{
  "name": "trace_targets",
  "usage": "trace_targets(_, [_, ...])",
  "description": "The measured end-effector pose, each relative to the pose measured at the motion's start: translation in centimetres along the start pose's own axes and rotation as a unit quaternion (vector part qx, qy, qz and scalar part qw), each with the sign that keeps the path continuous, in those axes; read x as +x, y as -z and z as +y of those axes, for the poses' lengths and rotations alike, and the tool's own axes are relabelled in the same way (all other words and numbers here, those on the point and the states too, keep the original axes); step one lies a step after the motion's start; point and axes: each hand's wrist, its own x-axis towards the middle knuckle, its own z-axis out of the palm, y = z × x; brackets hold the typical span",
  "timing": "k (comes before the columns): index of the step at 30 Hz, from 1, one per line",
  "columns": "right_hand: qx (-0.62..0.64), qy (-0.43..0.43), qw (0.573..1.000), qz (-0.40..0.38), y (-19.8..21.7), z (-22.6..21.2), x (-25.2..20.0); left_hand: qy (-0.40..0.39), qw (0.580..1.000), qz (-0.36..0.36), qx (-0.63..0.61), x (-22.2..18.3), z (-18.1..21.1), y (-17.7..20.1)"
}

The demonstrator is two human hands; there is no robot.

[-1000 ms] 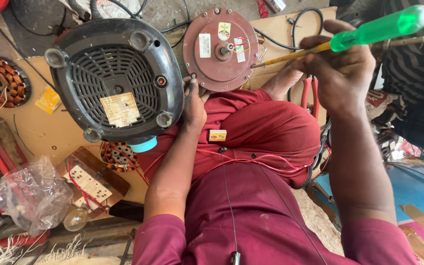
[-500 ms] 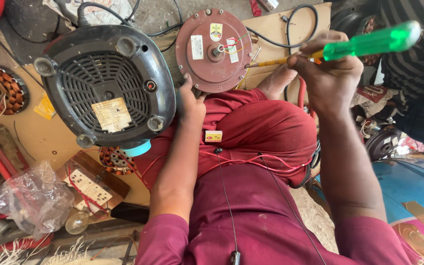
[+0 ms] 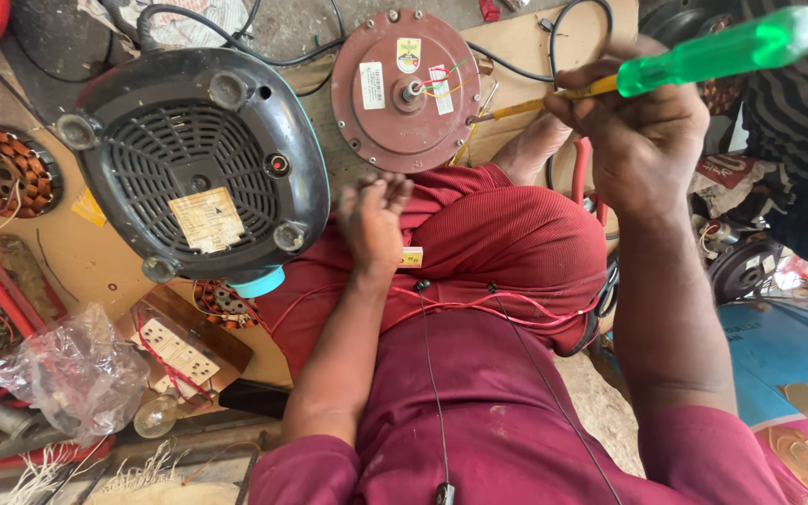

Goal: The person disassembles a ceiling fan motor using a screwdriver, removes the rotor, and inspects the internal components. They then reassemble the motor parts and place them on the floor.

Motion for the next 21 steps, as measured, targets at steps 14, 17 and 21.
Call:
trace_targets(14, [-0.126, 0.147, 0.978, -0.082, 1.5, 0.0, 1.2, -0.251, 0.603, -0.161, 0.740, 4.5, -6.0, -10.7])
trace_targets(17, [-0.164, 0.070, 0.982, -0.063, 2.5, -0.1, 1.4, -0.209, 0.548, -0.150, 0.796, 5.3, -6.6, -11.1])
trace_targets(21, [0.021, -0.013, 0.994, -0.103, 3.7, 0.0, 1.8, -0.177, 0.531, -0.128, 0.819, 5.5, -7.1, -11.9])
